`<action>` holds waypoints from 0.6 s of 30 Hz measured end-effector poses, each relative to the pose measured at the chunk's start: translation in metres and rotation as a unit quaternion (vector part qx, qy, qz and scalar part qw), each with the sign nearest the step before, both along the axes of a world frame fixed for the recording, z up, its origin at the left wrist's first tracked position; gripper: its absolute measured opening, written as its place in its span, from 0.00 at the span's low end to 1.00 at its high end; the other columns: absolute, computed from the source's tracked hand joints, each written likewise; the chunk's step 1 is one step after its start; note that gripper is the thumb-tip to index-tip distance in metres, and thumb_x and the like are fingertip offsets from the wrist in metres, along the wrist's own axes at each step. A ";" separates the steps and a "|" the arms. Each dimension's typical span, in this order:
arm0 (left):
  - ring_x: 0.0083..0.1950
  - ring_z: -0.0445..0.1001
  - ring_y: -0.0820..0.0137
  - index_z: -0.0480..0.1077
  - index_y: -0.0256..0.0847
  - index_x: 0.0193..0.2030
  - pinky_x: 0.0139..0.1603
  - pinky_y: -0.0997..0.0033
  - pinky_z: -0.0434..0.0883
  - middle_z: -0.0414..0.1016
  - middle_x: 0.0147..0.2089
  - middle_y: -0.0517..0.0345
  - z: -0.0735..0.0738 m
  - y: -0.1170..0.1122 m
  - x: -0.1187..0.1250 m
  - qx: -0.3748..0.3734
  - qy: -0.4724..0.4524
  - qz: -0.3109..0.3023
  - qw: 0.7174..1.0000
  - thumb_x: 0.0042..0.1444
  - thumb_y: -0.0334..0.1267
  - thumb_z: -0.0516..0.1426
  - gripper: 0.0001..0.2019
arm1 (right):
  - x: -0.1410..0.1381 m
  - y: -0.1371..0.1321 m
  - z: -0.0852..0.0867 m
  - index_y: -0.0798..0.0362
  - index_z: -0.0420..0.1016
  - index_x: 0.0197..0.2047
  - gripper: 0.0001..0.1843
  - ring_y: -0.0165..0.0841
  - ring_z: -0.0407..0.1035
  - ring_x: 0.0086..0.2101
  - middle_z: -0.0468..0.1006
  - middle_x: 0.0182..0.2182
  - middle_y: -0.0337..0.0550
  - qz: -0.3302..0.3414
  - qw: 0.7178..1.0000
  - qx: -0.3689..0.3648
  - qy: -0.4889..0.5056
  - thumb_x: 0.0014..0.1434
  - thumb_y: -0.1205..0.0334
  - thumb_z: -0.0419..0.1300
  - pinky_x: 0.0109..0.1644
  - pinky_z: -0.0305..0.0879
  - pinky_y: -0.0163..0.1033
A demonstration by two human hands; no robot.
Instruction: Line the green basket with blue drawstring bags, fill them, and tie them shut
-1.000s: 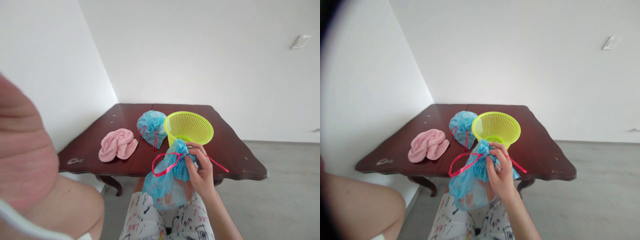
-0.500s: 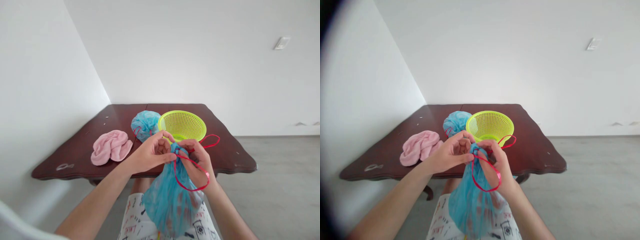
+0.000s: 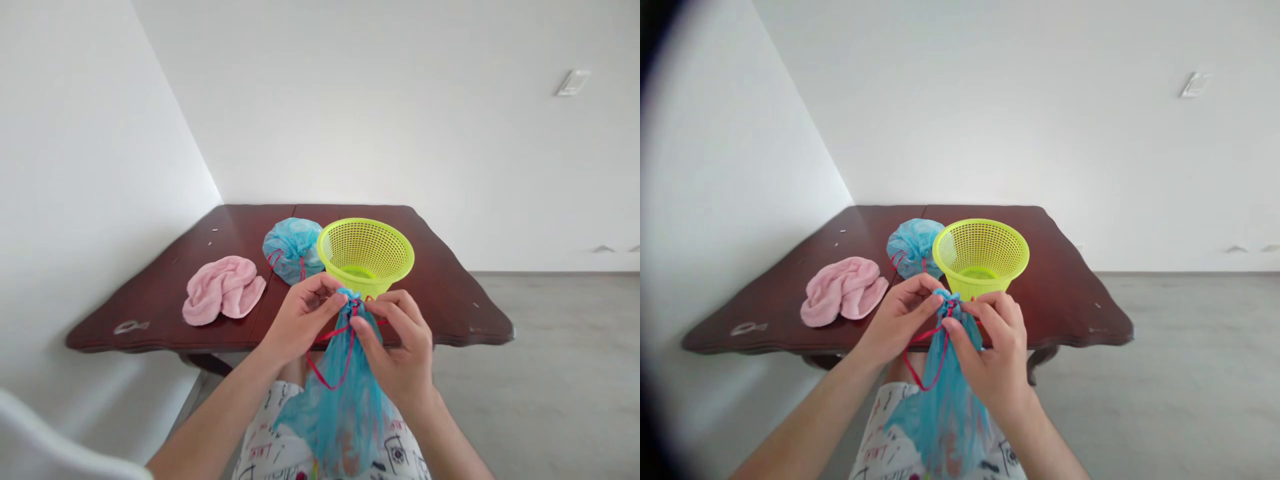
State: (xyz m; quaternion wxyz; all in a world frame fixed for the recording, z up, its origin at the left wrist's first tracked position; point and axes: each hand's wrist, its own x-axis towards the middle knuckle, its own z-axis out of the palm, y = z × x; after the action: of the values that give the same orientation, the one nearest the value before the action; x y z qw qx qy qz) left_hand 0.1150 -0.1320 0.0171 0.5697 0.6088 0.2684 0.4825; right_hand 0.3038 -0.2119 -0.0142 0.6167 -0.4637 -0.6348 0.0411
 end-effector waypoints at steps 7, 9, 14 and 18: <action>0.32 0.77 0.74 0.83 0.42 0.45 0.33 0.77 0.76 0.83 0.36 0.60 -0.008 -0.003 -0.001 -0.081 -0.098 0.049 0.991 0.60 0.55 0.83 0.23 | 0.005 0.001 0.012 0.46 0.80 0.41 0.11 0.40 0.80 0.48 0.83 0.46 0.44 0.146 0.984 -0.049 0.094 0.81 0.62 0.68 0.55 0.78 0.48; 0.29 0.75 0.77 0.81 0.42 0.44 0.31 0.79 0.75 0.80 0.35 0.64 -0.012 0.002 -0.006 -0.101 -0.127 0.059 0.985 0.60 0.54 0.83 0.23 | 0.009 0.000 0.013 0.46 0.80 0.41 0.11 0.42 0.78 0.54 0.82 0.50 0.46 0.097 0.988 -0.027 0.116 0.81 0.63 0.67 0.61 0.77 0.51; 0.33 0.77 0.76 0.80 0.44 0.47 0.35 0.78 0.79 0.78 0.38 0.66 -0.019 0.007 -0.014 -0.095 -0.148 0.100 0.979 0.63 0.55 0.81 0.22 | 0.014 -0.003 0.010 0.46 0.81 0.40 0.11 0.42 0.74 0.50 0.77 0.48 0.46 -0.037 0.986 0.017 0.161 0.79 0.59 0.71 0.50 0.73 0.46; 0.44 0.83 0.71 0.80 0.45 0.47 0.45 0.73 0.84 0.85 0.47 0.61 -0.024 0.009 -0.025 -0.070 -0.134 0.125 0.981 0.68 0.57 0.78 0.20 | 0.017 -0.004 -0.002 0.46 0.78 0.44 0.12 0.39 0.75 0.45 0.78 0.45 0.44 -0.043 0.967 0.007 0.250 0.82 0.54 0.69 0.48 0.72 0.43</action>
State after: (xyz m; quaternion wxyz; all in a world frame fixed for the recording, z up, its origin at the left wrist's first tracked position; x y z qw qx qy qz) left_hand 0.0904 -0.1230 -0.0067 0.5762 0.4593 0.2970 0.6073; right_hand 0.3205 -0.2162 -0.0160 0.7604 -0.4607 -0.4405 0.1247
